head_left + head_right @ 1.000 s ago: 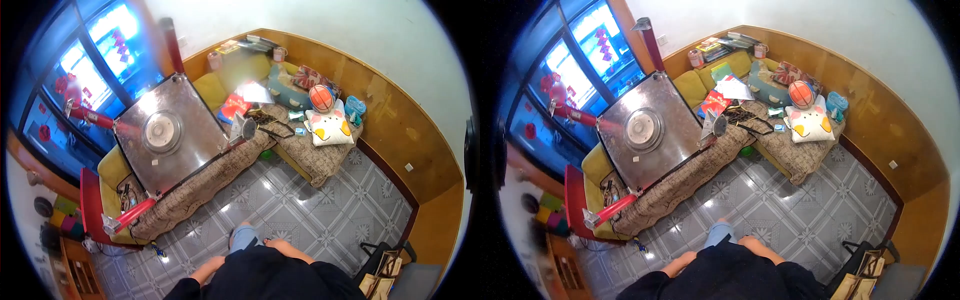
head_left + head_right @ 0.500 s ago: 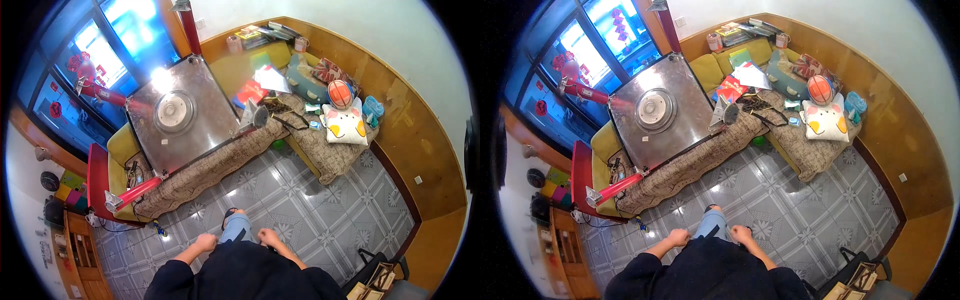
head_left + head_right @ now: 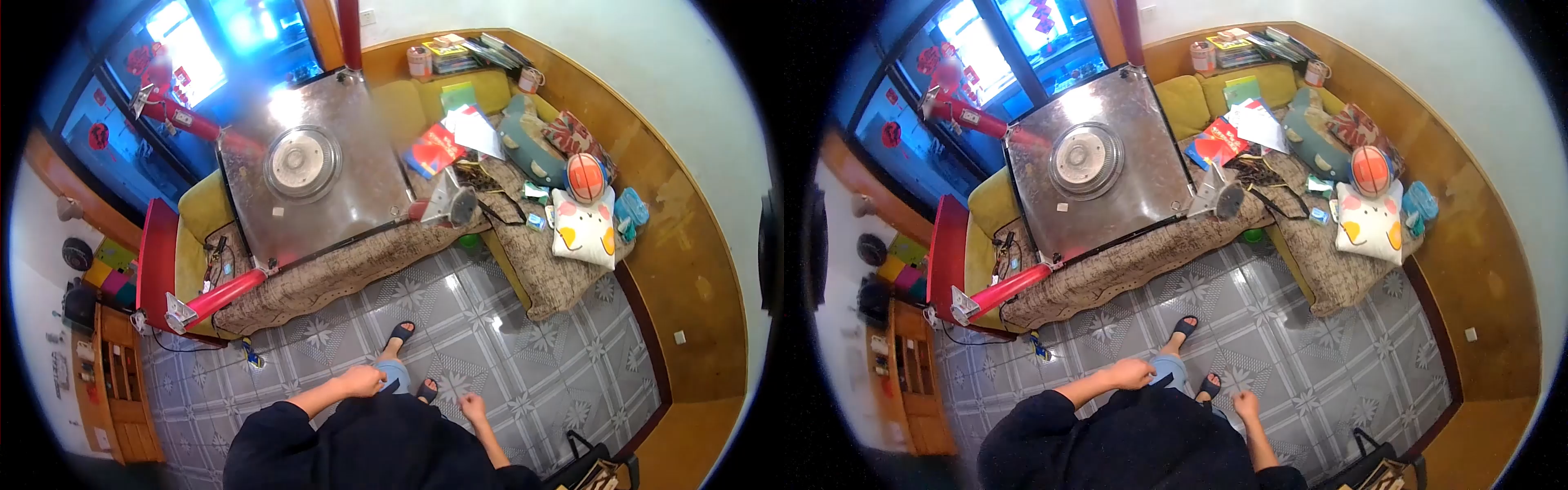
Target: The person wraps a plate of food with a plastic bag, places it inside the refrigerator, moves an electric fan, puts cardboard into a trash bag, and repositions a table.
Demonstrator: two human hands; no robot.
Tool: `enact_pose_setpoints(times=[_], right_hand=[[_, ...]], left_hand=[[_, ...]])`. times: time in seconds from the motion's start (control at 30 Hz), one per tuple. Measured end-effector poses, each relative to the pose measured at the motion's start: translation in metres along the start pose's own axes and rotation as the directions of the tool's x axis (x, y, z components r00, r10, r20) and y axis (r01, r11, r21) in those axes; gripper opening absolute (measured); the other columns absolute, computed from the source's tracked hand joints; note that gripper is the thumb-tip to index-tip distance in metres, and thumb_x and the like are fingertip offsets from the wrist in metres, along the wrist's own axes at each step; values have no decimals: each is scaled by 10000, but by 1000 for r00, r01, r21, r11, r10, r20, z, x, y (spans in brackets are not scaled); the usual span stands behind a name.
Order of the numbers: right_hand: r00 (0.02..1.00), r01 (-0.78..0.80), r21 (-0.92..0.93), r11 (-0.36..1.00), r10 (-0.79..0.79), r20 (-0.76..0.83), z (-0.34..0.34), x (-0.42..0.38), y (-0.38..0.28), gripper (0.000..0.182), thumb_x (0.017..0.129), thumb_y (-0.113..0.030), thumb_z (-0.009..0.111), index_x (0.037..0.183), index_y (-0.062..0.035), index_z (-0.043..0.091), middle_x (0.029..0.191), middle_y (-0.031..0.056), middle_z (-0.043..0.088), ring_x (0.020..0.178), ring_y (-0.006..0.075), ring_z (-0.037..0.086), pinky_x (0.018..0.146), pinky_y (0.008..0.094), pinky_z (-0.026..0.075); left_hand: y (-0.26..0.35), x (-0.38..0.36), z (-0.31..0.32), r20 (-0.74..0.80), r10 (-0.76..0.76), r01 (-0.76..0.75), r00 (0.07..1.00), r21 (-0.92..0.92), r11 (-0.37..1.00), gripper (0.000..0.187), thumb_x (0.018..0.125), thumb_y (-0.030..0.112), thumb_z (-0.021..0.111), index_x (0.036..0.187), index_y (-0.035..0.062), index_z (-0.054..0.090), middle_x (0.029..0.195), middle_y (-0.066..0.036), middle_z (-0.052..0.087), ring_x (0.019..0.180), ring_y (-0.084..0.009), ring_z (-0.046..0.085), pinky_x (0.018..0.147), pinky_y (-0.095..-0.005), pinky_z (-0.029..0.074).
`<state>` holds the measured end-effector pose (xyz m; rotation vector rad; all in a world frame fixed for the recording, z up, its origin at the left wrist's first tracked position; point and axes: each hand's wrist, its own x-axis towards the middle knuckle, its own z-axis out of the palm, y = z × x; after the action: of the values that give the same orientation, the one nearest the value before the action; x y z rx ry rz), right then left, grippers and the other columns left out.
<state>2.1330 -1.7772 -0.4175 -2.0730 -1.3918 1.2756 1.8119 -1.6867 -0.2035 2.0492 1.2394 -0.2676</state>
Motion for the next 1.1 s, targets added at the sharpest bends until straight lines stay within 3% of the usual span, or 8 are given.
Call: enact_pose_setpoints(times=[0.1,0.2,0.4,0.63,0.83,0.97,1.03,1.1], right_hand=[[975,-209,66,976,203,89,-19,-15,5,209,695,-211,589,659,-5,603,588,117,599,575,231,587,568,356,450],[936,-347,108,932,337,104,-27,-19,-11,191,705,-187,588,655,-3,610,589,91,603,580,177,579,570,326,450],[964,-207,-65,976,215,159,7,46,-78,183,708,-184,584,698,-7,625,614,121,611,596,182,590,590,325,457],[950,133,-189,973,-70,306,72,177,-290,253,755,-266,525,708,-39,625,653,102,625,614,216,606,582,340,456],[834,497,124,859,-512,207,113,279,-493,123,794,-124,545,794,-11,593,612,36,571,555,103,532,519,252,429],[788,527,329,783,-596,156,80,328,-628,111,808,-108,536,833,-13,587,650,13,562,595,80,520,528,226,419],[757,620,268,737,-652,41,48,341,-702,92,812,-79,526,829,-9,583,662,9,547,600,76,511,530,216,407],[592,784,254,566,-805,-32,23,391,-752,95,804,-56,514,837,8,576,694,25,538,644,92,521,585,227,412]], left_hand=[[-5,3,-11,4,0,0,1000,-3,1000,239,761,204,502,923,58,599,862,-174,608,838,-327,581,742,-417,456],[-25,11,-15,-37,-13,13,999,12,1000,223,771,207,496,900,53,594,865,-167,608,841,-323,580,745,-418,455],[-97,15,-44,-158,-160,142,974,-119,983,254,781,234,503,962,79,593,894,-148,601,881,-323,560,766,-419,439],[-221,0,-111,-294,-323,257,899,-244,935,228,781,214,486,914,61,590,894,-162,600,874,-328,564,767,-417,447],[-321,-13,-236,-679,-430,232,595,-367,901,189,781,173,504,889,49,596,859,-163,582,857,-333,536,755,-406,432],[-379,-26,-343,-859,-334,256,387,-248,934,162,769,140,521,893,56,581,860,-148,556,845,-325,501,757,-396,409],[-391,-38,-409,-919,-259,267,297,-181,947,150,752,97,536,885,38,573,867,-132,560,845,-310,500,762,-386,409],[-411,-44,-467,-965,-173,286,197,-112,952,137,744,64,532,868,25,574,870,-127,566,856,-311,504,769,-381,410]])
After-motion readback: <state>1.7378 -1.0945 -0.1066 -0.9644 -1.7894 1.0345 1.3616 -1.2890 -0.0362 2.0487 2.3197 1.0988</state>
